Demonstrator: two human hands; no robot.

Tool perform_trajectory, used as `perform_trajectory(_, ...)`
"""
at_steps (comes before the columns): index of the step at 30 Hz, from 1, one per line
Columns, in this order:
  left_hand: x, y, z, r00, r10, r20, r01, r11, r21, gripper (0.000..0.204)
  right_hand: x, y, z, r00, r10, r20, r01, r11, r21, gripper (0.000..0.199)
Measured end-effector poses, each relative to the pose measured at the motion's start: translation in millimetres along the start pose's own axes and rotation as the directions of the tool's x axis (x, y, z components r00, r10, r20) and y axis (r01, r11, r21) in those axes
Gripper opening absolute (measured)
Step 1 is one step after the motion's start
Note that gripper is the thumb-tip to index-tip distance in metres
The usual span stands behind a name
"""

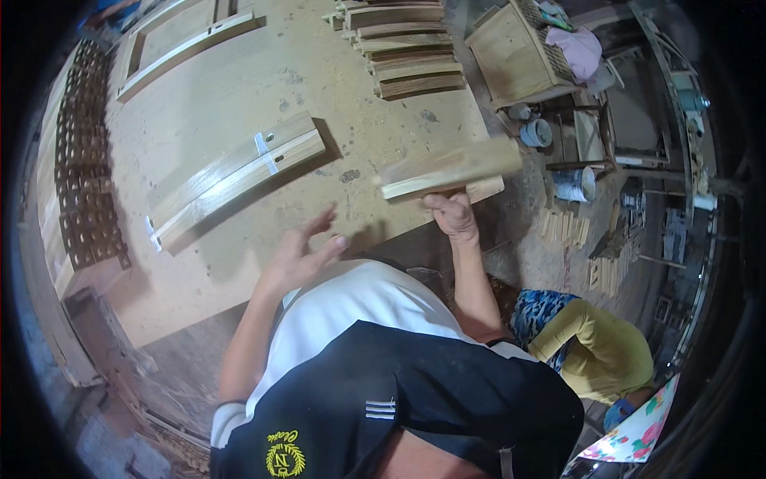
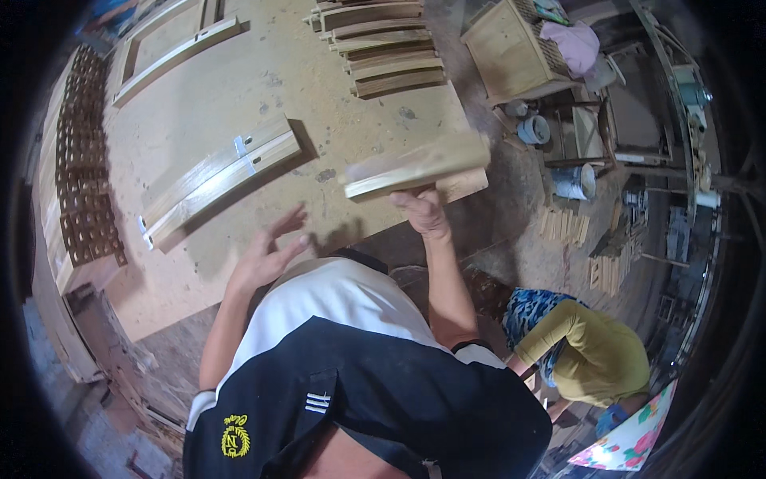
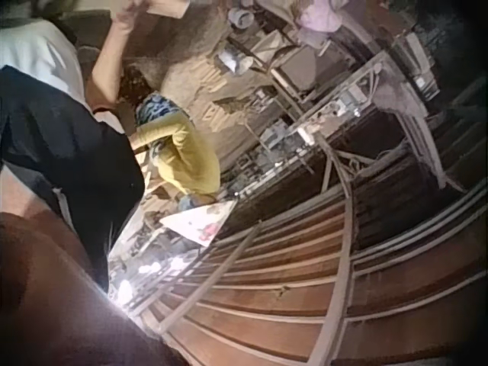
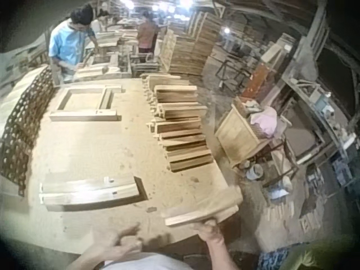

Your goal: Assembling and checking the alignment of wooden frame components at a workbench.

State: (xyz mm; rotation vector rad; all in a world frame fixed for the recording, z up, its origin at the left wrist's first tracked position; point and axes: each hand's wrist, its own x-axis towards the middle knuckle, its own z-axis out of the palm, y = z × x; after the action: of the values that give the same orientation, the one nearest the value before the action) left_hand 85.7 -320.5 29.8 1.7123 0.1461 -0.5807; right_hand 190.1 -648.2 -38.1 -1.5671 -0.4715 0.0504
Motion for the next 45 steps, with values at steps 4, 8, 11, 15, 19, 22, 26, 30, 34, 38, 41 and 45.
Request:
perform_trajectory(4,37.3,-1.0,31.0,0.987,0.016,0.159,0.097,0.733,-0.673,0.071,19.3,-14.6,27.9,0.988,-0.024,0.155,0.066,0.962,-0.266,0.049)
perform_trajectory(8,60.8,18.8,39.3,0.995,-0.001,0.098,0.093,0.313,-0.945,0.048,45.1,-46.8,69.5,0.965,0.0,0.263,0.12,0.889,-0.441,0.045)
perform_trajectory(11,73.3,39.8,34.3,0.963,-0.089,-0.253,-0.227,0.23,-0.946,0.044,61.9,-48.8,81.6,0.928,-0.011,0.373,0.188,0.877,-0.443,0.045)
perform_trajectory(15,82.5,60.4,-18.3,0.863,0.048,-0.504,-0.485,0.361,-0.796,0.048,81.8,-15.8,70.5,0.911,0.305,0.28,-0.289,0.952,-0.096,0.051)
perform_trajectory(19,84.8,79.4,-73.7,0.679,0.193,-0.708,-0.671,0.554,-0.493,0.046,133.1,-56.3,128.2,0.897,0.07,0.436,0.015,0.982,-0.188,0.044)
perform_trajectory(22,89.5,89.5,-94.1,0.593,0.247,-0.766,-0.668,0.682,-0.297,0.039,167.5,-35.1,168.6,0.849,0.074,0.523,0.072,0.965,-0.253,0.034)
perform_trajectory(26,103.6,75.7,-112.8,0.49,0.289,-0.822,-0.641,0.759,-0.115,0.037,190.9,-13.3,199.1,0.832,0.061,0.552,0.044,0.984,-0.174,0.025)
perform_trajectory(30,111.8,55.8,-113.7,0.37,0.312,-0.875,-0.64,0.769,0.003,0.038,194.0,4.8,203.6,0.779,0.077,0.622,0.052,0.981,-0.187,0.024)
perform_trajectory(34,104.2,49.4,-98.8,0.308,0.379,-0.873,-0.622,0.774,0.117,0.043,195.9,10.0,194.9,0.695,0.005,0.719,0.269,0.925,-0.267,0.028)
perform_trajectory(38,100.5,31.1,-88.5,0.198,0.47,-0.86,-0.622,0.738,0.26,0.046,188.0,7.0,197.0,0.658,-0.227,0.718,0.47,0.868,-0.157,0.042)
perform_trajectory(41,97.7,13.4,-77.0,0.049,0.648,-0.76,-0.433,0.7,0.568,0.045,184.0,29.7,187.7,0.574,-0.279,0.77,0.6,0.783,-0.164,0.051)
perform_trajectory(45,102.7,7.1,-78.7,0.159,0.649,-0.744,-0.485,0.707,0.514,0.035,183.2,48.6,181.8,0.651,-0.14,0.746,0.449,0.864,-0.23,0.042)
